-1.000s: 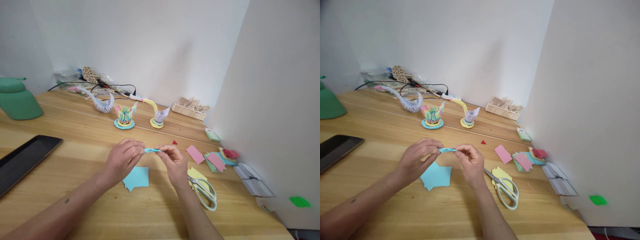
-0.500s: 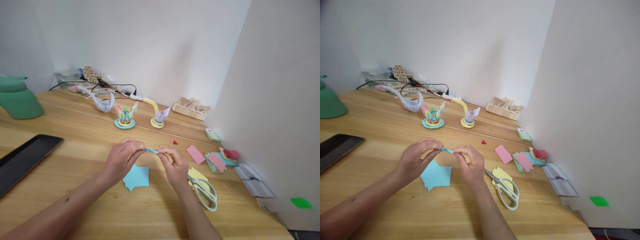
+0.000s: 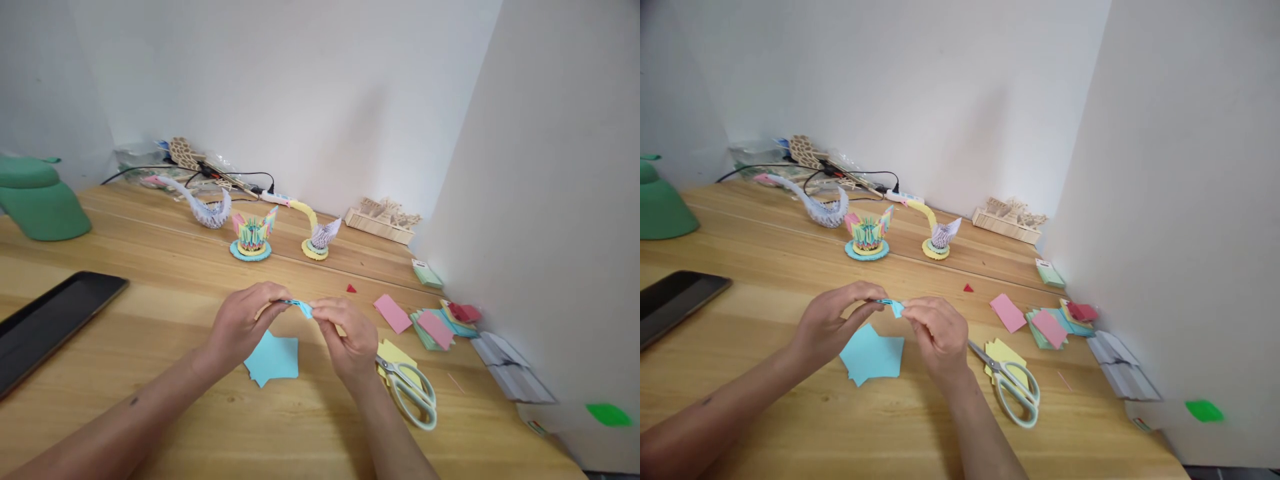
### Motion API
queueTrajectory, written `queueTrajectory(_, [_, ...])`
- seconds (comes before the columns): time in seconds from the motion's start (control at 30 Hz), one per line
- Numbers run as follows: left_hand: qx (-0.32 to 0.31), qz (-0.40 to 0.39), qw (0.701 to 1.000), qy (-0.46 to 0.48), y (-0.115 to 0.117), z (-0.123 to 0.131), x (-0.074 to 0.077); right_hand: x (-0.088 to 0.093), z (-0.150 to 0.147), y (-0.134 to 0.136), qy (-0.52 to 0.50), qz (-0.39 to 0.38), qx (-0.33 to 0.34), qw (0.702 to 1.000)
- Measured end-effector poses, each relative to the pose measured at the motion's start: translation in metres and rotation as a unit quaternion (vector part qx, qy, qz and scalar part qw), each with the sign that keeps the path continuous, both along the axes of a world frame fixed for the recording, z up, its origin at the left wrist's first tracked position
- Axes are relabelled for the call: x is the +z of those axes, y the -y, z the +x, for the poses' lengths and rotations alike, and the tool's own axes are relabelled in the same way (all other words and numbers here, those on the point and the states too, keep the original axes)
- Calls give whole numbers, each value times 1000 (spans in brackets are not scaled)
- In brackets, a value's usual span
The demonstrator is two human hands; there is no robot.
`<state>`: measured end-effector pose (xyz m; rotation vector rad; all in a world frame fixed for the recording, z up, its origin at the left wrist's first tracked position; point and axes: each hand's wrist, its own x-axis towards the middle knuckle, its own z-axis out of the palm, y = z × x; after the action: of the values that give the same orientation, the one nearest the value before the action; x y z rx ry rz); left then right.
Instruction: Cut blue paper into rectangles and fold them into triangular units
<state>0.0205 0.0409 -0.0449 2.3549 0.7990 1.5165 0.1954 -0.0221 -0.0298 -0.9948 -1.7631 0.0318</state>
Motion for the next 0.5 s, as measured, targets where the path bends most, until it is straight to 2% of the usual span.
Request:
queueTrajectory(0.13, [-5, -26, 1000, -9, 1, 0, 2, 0, 1, 0, 3, 11, 8, 1000])
queueTrajectory(0.27, [-16, -15, 1000, -20, 0, 0, 1, 0, 1, -1, -20, -18, 14, 1000])
queueTrajectory(0.4, [-30, 27, 999, -22, -1, 0, 0, 0, -1, -2, -43, -62, -21, 997])
queueTrajectory(0.5, [-17, 42, 999, -28, -1, 0, -1, -1, -3, -2, -57, -80, -53, 994])
